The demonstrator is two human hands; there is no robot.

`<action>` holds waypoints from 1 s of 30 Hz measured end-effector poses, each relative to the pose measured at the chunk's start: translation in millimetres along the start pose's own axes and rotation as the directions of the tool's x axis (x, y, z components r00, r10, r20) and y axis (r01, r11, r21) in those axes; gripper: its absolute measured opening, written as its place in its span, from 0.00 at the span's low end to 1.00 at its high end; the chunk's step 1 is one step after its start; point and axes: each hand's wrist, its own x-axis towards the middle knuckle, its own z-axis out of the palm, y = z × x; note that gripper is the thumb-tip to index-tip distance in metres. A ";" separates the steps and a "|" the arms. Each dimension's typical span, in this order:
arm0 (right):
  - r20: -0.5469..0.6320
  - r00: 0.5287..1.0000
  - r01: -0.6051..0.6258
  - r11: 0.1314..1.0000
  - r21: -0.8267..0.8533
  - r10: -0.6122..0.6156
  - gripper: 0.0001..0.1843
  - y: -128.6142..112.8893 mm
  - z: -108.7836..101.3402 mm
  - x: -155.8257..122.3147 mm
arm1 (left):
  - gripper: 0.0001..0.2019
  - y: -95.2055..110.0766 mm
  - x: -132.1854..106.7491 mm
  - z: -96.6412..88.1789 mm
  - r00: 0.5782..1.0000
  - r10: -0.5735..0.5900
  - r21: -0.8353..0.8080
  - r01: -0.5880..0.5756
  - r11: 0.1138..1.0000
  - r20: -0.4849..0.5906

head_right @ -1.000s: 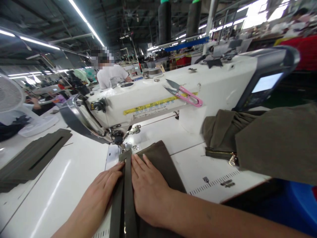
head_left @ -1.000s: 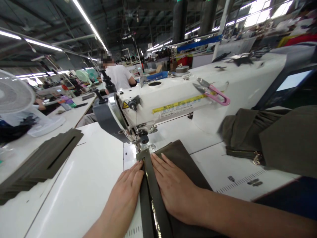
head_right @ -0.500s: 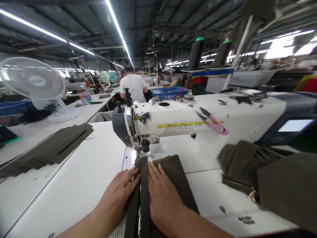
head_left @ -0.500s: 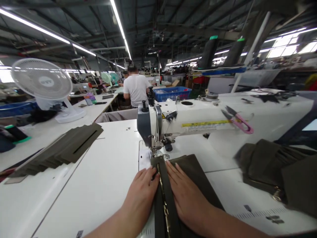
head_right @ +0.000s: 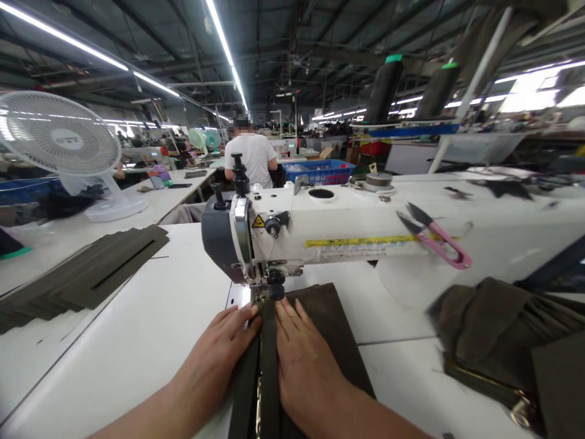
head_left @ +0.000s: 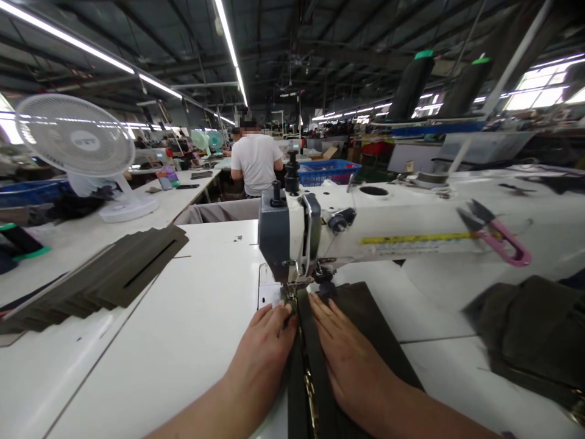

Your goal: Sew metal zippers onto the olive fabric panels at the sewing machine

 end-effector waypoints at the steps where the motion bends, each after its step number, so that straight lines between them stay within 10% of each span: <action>1: 0.000 1.000 0.000 1.000 -0.008 0.000 0.28 -0.2 0.2 -0.9 | 0.13 0.2 -0.6 0.3 1.000 0.006 -0.002 -0.007 1.000 -0.005; 30: -0.041 0.999 0.024 0.999 -0.025 -0.025 0.28 5.6 4.9 7.9 | 0.10 0.5 11.5 -9.9 0.999 -0.010 0.012 0.009 1.000 0.049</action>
